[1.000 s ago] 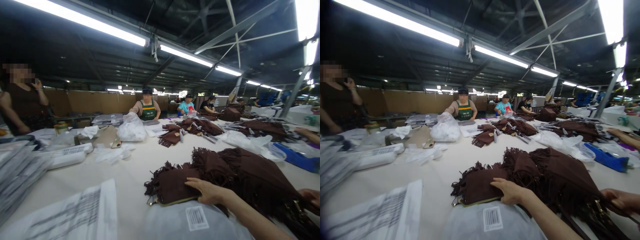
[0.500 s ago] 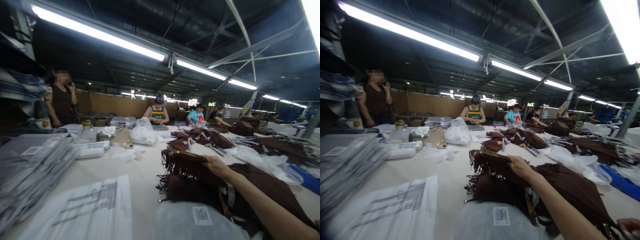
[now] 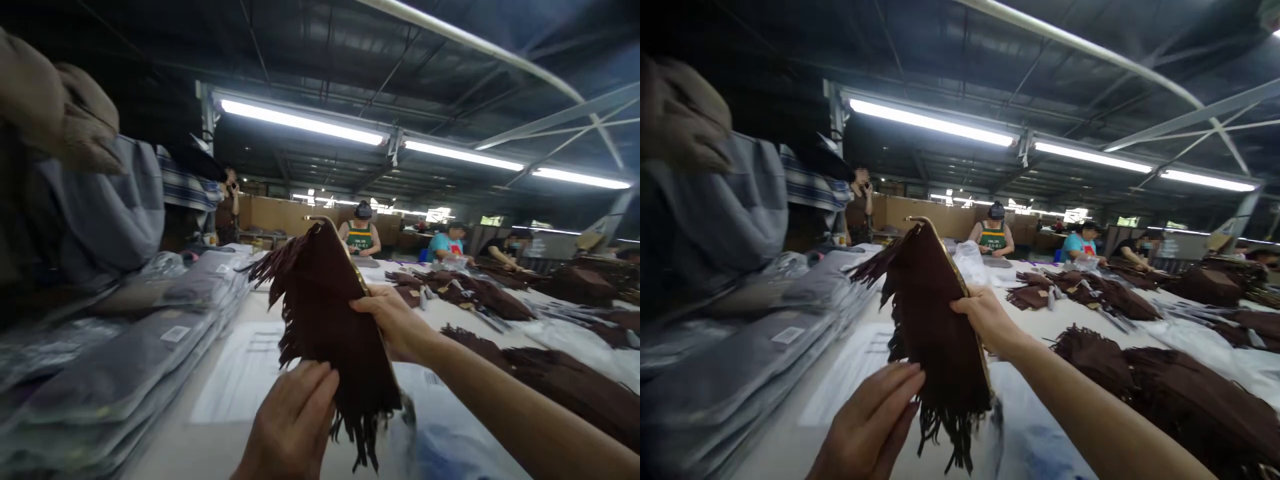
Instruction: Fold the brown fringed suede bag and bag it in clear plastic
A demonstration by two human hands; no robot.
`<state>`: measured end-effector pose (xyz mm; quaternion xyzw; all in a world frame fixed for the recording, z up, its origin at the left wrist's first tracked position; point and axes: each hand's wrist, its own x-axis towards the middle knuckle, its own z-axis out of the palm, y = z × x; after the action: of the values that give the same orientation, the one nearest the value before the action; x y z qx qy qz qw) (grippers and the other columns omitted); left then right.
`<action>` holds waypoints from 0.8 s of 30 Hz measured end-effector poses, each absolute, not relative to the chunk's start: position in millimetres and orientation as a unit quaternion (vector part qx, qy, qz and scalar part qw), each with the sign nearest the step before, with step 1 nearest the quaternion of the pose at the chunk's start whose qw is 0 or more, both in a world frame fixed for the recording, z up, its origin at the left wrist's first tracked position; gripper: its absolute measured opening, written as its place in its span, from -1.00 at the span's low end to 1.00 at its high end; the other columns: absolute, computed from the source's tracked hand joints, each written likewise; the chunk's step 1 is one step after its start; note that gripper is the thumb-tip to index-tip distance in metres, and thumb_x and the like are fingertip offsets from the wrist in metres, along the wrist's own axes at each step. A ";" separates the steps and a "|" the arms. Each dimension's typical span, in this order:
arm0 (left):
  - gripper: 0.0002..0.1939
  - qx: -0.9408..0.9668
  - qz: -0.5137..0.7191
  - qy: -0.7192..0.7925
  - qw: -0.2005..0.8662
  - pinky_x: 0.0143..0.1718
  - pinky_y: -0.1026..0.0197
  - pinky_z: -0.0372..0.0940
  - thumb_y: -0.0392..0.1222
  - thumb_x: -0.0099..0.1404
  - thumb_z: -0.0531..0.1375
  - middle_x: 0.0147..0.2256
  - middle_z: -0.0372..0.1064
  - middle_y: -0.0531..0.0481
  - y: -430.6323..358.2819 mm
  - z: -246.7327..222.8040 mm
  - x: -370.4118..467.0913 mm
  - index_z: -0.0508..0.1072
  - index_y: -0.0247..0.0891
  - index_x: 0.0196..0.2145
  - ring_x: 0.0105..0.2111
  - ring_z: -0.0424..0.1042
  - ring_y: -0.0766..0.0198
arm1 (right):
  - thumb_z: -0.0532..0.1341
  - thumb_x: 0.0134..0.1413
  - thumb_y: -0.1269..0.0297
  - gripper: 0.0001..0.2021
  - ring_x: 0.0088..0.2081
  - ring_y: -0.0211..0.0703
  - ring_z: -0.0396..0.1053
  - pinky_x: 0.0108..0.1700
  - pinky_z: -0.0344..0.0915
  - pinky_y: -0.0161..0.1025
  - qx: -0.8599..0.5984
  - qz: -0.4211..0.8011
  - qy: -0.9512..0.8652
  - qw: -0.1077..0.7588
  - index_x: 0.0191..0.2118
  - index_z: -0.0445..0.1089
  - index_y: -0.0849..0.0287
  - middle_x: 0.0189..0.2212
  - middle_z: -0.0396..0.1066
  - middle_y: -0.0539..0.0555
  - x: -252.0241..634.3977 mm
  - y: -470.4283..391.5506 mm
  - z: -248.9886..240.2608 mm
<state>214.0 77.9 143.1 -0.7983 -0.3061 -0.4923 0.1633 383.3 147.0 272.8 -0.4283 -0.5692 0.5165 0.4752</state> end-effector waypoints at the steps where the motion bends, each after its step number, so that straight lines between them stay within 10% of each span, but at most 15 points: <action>1: -0.60 -0.787 -0.490 -0.342 0.157 -0.04 0.13 0.32 -0.24 0.31 0.05 -0.10 0.38 -0.17 72.3 152.9 211.4 0.20 -0.22 0.10 -0.06 0.37 0.14 | 0.22 -0.50 0.31 -0.78 -0.60 -0.23 0.31 -0.47 0.27 -0.25 -0.422 0.541 -0.552 0.474 -0.51 0.36 0.20 -0.66 0.36 -0.07 364.5 140.5 260.4; 5: -0.26 -0.735 -0.351 -0.569 0.109 -0.15 -0.02 0.35 0.16 0.12 0.19 -0.13 0.35 -0.40 49.7 163.5 209.3 0.23 -0.50 0.06 -0.13 0.37 -0.08 | 0.19 -0.51 0.34 -0.85 -0.56 -0.22 0.32 -0.49 0.24 -0.31 -0.407 0.597 -0.488 0.490 -0.59 0.27 0.17 -0.72 0.30 -0.08 300.5 123.8 211.5; 10: -0.35 -0.707 -0.103 -0.690 0.117 -0.23 -0.03 0.34 -0.41 0.08 0.17 -0.04 0.24 -0.62 42.4 156.4 189.5 0.12 -0.65 0.13 -0.10 0.36 -0.20 | 0.14 -0.45 0.36 -0.87 -0.56 -0.25 0.29 -0.47 0.25 -0.30 -0.432 0.599 -0.424 0.525 -0.58 0.18 0.14 -0.71 0.25 -0.10 251.2 117.4 170.2; 15: -0.59 -0.722 -0.051 -0.686 0.070 -0.35 0.14 0.32 -0.57 0.17 -0.16 -0.33 0.44 -0.37 45.0 171.1 135.7 0.39 -0.50 -0.17 -0.31 0.49 0.03 | 0.17 -0.33 0.28 -0.86 -0.45 -0.23 0.35 -0.31 0.33 -0.21 -0.432 0.589 -0.447 0.516 -0.51 0.22 0.15 -0.56 0.33 -0.03 256.3 89.7 156.9; 20: -0.66 -0.768 -0.028 -0.639 0.040 -0.35 0.19 0.27 -0.53 0.12 -0.06 -0.37 0.48 -0.17 34.2 184.0 104.5 0.45 -0.30 -0.34 -0.33 0.48 0.09 | 0.18 -0.25 0.40 -0.63 -0.12 0.03 0.36 -0.03 0.23 0.02 -0.386 0.281 -0.773 0.418 -0.18 0.43 0.12 -0.21 0.45 0.15 310.6 58.9 153.3; 24: -0.74 -0.807 0.009 -0.590 -0.015 -0.40 0.24 0.22 -0.45 0.11 0.01 -0.39 0.49 -0.08 15.9 196.2 102.8 0.45 -0.25 -0.40 -0.36 0.47 0.15 | 0.17 -0.36 0.47 -0.43 -0.05 0.08 0.33 -0.02 0.23 -0.04 -0.406 0.099 -0.896 0.152 -0.05 0.40 0.12 -0.09 0.42 0.15 339.0 50.9 158.3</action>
<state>102.8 15.9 196.2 -0.8074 -0.5898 0.0094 -0.0151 339.0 50.9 158.3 -0.4056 -0.8960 0.0985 0.1517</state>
